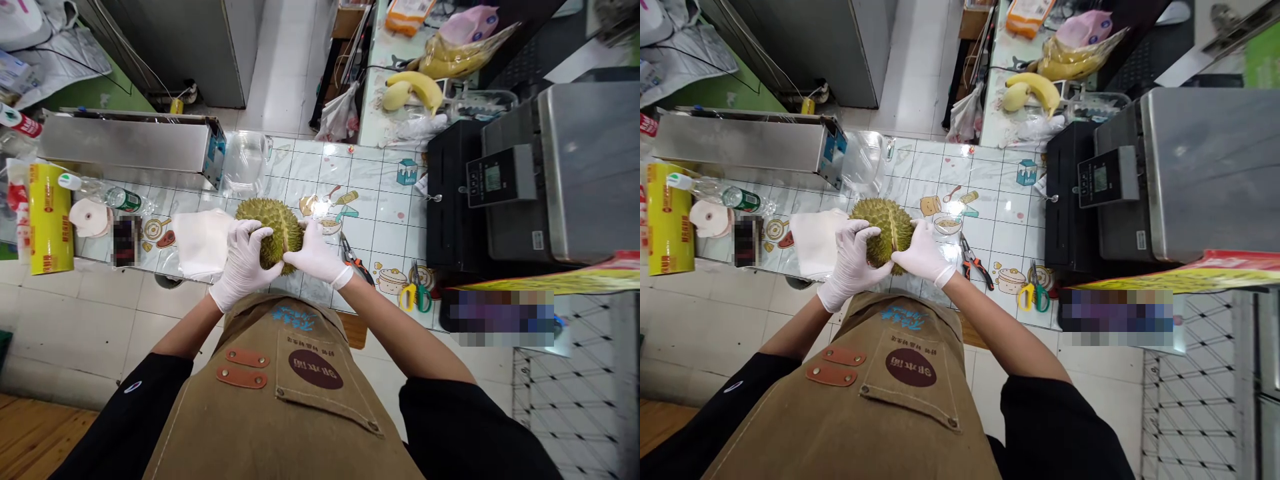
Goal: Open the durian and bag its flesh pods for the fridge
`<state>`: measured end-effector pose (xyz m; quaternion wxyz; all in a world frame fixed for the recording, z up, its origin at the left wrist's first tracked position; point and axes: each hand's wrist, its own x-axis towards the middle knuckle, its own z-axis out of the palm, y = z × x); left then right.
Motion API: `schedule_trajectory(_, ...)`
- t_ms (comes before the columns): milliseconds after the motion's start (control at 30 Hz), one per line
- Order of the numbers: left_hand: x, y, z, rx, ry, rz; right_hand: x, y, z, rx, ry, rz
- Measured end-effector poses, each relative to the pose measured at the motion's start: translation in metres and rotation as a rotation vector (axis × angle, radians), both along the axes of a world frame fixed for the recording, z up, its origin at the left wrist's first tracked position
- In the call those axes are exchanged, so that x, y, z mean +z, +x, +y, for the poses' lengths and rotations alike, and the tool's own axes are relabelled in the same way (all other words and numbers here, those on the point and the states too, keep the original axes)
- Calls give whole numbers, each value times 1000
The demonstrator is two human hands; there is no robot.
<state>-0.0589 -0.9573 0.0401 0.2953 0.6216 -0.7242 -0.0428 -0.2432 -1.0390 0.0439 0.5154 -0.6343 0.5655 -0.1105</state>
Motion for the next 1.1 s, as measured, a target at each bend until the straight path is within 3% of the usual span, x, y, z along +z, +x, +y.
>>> schedule_trajectory(200, 0, -2, 0, 1, 55, 11, 5, -6, -4, 33, 21, 40)
schedule_trajectory(533, -3, -3, 1, -40, 55, 18, -7, -9, -2, -20, 124, -120)
schedule_trajectory(900, -4, 4, -5, -77, 4, 25, -13, -6, -1, -15, 47, -81)
schedule_trajectory(1100, -12, 3, -10, 23, 7, 49, -15, -5, -1, -26, -12, -69)
